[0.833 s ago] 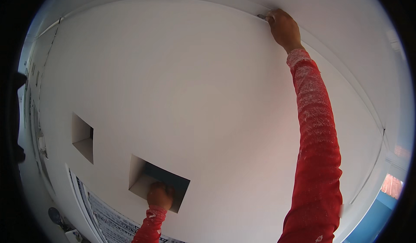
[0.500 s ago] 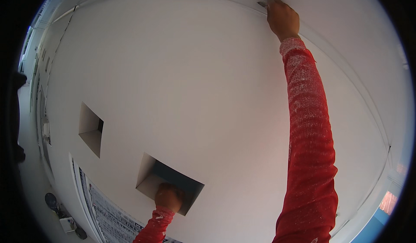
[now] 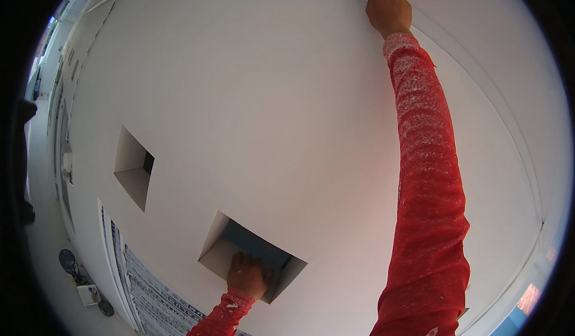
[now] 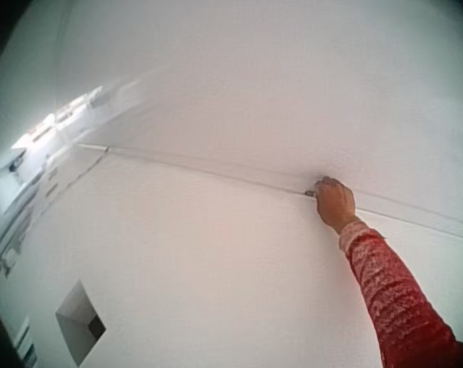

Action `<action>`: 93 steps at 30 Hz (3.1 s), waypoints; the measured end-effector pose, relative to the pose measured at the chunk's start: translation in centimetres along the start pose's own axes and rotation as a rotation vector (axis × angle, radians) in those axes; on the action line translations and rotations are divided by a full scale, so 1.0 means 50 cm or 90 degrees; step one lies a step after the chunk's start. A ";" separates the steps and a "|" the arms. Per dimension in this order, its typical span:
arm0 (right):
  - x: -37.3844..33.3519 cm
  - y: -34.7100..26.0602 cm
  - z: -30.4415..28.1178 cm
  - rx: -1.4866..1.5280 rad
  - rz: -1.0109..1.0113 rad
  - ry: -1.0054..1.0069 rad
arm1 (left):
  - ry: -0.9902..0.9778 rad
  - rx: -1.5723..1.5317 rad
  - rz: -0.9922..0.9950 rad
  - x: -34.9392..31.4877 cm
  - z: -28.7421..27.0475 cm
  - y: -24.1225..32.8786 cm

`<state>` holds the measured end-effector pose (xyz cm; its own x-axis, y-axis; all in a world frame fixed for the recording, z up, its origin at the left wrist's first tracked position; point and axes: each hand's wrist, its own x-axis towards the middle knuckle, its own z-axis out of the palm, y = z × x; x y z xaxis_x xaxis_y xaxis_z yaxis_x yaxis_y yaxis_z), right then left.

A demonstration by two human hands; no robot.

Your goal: The person stands on a wooden plank scaffold and uses a small metal scraper to remove material from the upper edge of a white wall. They repeatedly scrape along the wall-ceiling junction and around a square recess, occasionally stepping down to reposition the plank.

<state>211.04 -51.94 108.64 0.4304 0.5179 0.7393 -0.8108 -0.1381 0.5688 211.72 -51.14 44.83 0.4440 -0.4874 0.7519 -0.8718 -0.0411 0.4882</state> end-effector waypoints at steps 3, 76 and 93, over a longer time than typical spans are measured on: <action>0.004 -0.006 0.003 0.042 0.120 0.071 | -0.009 0.008 0.004 -0.002 0.002 -0.002; -0.400 0.300 -0.290 0.202 0.071 -0.061 | 0.022 0.119 -0.019 0.005 0.056 -0.026; -2.028 -0.100 -1.959 0.405 0.980 -1.506 | 0.051 -0.176 0.003 -0.304 0.095 -0.049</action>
<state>132.62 -21.06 -4.49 -0.0238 -0.7860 -0.6178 -0.8085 0.3786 -0.4505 206.10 -47.78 30.09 0.4642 -0.4162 0.7818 -0.7892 0.2063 0.5785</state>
